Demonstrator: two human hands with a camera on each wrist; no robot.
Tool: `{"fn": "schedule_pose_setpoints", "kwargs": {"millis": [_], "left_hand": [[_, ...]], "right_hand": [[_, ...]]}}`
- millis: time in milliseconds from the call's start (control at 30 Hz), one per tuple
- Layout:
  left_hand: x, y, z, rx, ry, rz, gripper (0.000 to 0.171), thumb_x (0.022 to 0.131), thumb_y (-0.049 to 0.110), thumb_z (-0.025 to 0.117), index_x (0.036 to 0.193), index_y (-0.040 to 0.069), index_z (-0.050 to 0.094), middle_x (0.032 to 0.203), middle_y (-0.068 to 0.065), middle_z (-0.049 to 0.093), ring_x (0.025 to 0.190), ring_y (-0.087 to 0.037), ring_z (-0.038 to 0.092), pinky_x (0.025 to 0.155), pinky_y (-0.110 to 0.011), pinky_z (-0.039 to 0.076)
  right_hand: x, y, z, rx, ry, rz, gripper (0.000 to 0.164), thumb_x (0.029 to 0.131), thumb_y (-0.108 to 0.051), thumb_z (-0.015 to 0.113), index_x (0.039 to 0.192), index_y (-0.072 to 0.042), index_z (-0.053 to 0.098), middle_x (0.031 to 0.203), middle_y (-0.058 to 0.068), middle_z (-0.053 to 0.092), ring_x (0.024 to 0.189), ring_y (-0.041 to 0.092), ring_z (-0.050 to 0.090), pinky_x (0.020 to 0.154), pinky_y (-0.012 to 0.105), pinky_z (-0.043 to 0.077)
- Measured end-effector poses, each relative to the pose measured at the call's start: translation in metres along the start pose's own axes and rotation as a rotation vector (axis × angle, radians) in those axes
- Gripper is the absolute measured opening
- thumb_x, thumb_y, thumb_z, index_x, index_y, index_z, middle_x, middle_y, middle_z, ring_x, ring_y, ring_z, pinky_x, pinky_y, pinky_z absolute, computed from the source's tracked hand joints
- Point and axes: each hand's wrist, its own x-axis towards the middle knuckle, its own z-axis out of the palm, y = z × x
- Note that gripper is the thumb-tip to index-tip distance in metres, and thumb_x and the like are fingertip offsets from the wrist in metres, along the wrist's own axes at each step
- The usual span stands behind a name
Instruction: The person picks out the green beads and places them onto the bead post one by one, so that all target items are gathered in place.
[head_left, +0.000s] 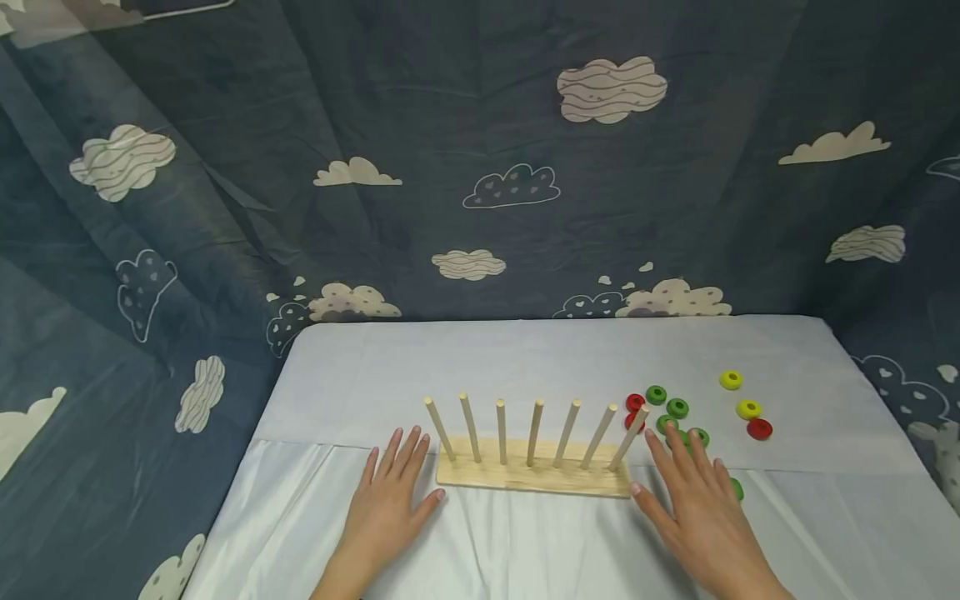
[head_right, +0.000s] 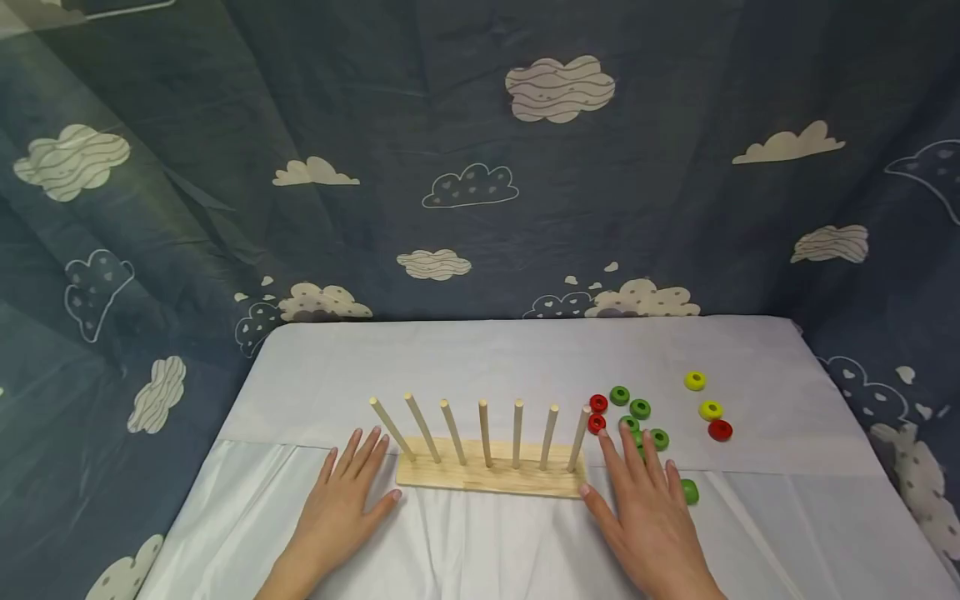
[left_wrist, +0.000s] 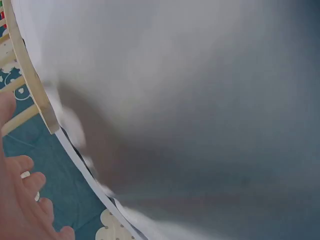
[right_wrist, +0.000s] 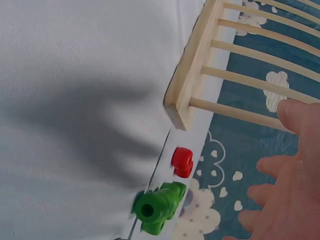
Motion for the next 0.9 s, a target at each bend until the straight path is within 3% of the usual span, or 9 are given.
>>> {"fn": "schedule_pose_setpoints", "kwargs": {"millis": [200,467,567,733,900], "left_hand": [[0.010,-0.014,0.000,-0.060,-0.055,0.062,0.082,0.091,0.059,0.059,0.155,0.016,0.033,0.161,0.001,0.023,0.148,-0.022,0.015,0.117,-0.052,0.019],[0.025,-0.024,0.002,-0.221,-0.113,0.123,0.089,0.083,0.058,0.070,0.153,0.013,0.037,0.160,0.001,0.028,0.147,-0.015,0.019,0.119,-0.041,0.018],[0.032,-0.021,0.002,-0.317,-0.144,0.100,0.090,0.080,0.053,0.076,0.151,0.013,0.039,0.158,-0.001,0.032,0.145,-0.016,0.025,0.117,-0.039,0.023],[0.040,-0.016,0.001,-0.478,-0.237,0.017,0.090,0.077,0.046,0.082,0.153,0.023,0.037,0.157,0.003,0.032,0.143,-0.018,0.030,0.113,-0.044,0.032],[0.044,-0.015,0.004,-0.551,-0.286,-0.002,0.085,0.078,0.041,0.082,0.150,0.024,0.040,0.151,0.005,0.040,0.139,-0.021,0.037,0.109,-0.046,0.037]], "right_hand": [[0.001,0.008,0.002,0.022,0.043,0.000,0.080,0.094,-0.045,0.062,0.152,0.001,0.030,0.156,0.030,0.019,0.144,0.049,0.003,0.110,0.070,-0.003],[-0.006,0.035,0.018,0.079,0.122,-0.027,0.077,0.095,-0.038,0.063,0.150,0.005,0.031,0.155,0.029,0.023,0.145,0.046,0.009,0.114,0.064,0.001],[-0.011,0.045,0.022,0.096,0.111,-0.004,0.077,0.097,-0.039,0.061,0.149,0.008,0.030,0.153,0.031,0.024,0.143,0.048,0.012,0.114,0.065,0.004],[-0.016,0.057,0.023,0.148,0.062,0.076,0.080,0.100,-0.046,0.052,0.152,0.007,0.022,0.152,0.033,0.020,0.141,0.052,0.012,0.112,0.067,0.008],[-0.019,0.068,0.022,0.227,0.051,0.150,0.079,0.101,-0.043,0.052,0.155,0.002,0.017,0.154,0.031,0.016,0.139,0.053,0.014,0.105,0.072,0.018]]}}
